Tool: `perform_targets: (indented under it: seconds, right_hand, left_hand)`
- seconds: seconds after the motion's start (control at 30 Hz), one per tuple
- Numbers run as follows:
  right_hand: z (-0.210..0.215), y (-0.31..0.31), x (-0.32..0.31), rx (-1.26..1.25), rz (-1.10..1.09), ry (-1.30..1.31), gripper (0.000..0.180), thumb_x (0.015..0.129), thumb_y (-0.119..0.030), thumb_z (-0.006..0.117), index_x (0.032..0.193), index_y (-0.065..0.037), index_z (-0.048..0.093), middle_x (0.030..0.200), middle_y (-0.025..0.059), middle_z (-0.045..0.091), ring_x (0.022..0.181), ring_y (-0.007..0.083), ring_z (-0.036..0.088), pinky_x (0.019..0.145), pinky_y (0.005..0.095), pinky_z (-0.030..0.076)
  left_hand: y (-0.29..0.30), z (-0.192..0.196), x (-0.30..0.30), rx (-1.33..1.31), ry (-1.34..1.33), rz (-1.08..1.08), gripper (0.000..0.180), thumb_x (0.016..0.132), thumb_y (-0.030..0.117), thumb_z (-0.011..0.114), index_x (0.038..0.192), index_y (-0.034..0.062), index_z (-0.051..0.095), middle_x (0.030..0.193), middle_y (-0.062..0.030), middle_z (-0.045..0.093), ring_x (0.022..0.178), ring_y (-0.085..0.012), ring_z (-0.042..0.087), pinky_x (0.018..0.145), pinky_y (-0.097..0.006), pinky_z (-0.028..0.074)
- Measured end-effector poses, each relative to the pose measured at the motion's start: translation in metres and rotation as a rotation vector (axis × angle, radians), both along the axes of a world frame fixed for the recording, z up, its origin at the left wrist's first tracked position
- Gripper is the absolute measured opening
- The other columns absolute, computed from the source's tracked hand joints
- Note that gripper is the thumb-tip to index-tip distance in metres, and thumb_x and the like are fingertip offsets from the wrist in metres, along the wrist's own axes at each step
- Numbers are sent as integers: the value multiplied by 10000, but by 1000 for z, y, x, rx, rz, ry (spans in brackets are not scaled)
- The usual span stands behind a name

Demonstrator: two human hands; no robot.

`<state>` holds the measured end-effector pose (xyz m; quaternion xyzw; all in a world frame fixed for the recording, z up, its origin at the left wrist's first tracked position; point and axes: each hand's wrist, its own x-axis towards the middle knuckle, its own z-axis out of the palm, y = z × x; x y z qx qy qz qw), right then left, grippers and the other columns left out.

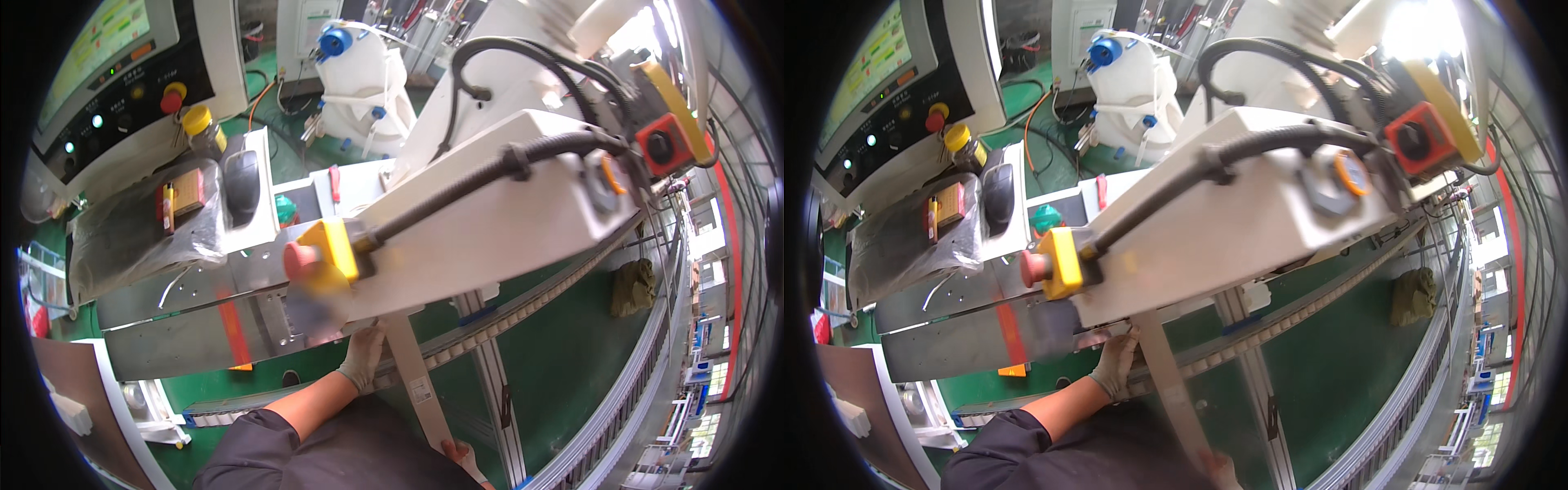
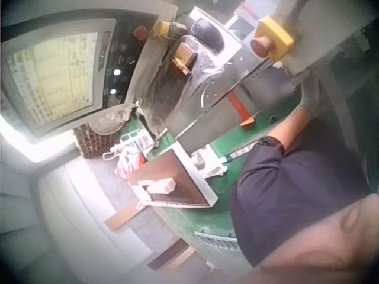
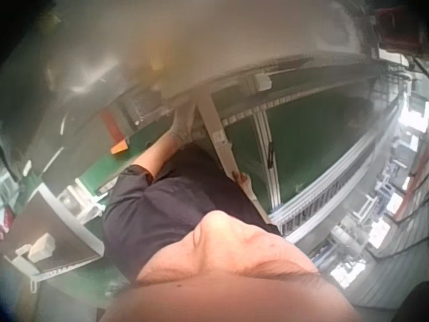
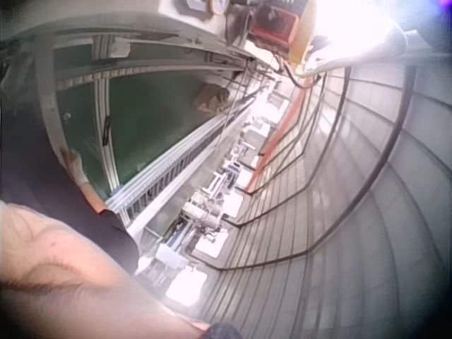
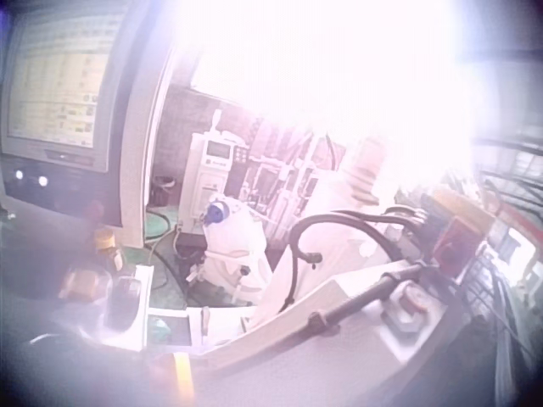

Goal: The person picks up long rectangular panels one at a time from a stack on a table, aligns them with the machine's conveyor intake, and feeds them into the processing machine, occasionally using a handheld controller to press buttons.

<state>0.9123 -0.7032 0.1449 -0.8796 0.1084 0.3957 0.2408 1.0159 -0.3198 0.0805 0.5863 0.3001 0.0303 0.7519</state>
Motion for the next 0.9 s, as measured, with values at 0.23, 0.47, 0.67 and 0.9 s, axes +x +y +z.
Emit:
perform_targets:
  seconds: [0.23, 0.47, 0.67, 0.9]
  right_hand:
    - [-63, -92, 42, 110, 524, -579, 183, 1023, -264, 546, 1102, -186, 692, 911, 106, 693, 781, 340, 681, 659, 455, 545]
    - [-4, -82, 120, 29, 267, -937, 293, 908, -339, 723, 1065, -92, 709, 930, 136, 691, 886, 327, 686, 750, 461, 534]
    - [1, 11, 107, 180, 329, -1264, 434, 897, -291, 725, 1274, -93, 641, 1288, 136, 636, 1240, 348, 582, 1030, 500, 459]
    - [-37, 127, 50, 731, 799, -1062, 482, 900, -270, 697, 1338, -79, 637, 1423, 188, 589, 1288, 392, 557, 1125, 525, 402]
  left_hand:
    - [-52, -54, 73, -166, -115, -10, 614, 1044, 581, 510, 1135, -9, 654, 976, -82, 681, 875, -203, 673, 809, -360, 566]
    - [-74, 16, 118, -338, 130, -72, 677, 1040, 593, 463, 1304, -16, 596, 1173, -152, 708, 954, -256, 694, 876, -418, 571]
    - [-70, 21, 3, 974, -74, -699, 438, 964, 398, 608, 1186, 23, 638, 893, -127, 707, 778, -348, 671, 667, -482, 533]
    - [-12, 71, -152, 1288, 41, -504, 503, 890, 378, 727, 1228, 11, 669, 1071, -205, 720, 987, -392, 685, 901, -491, 533]
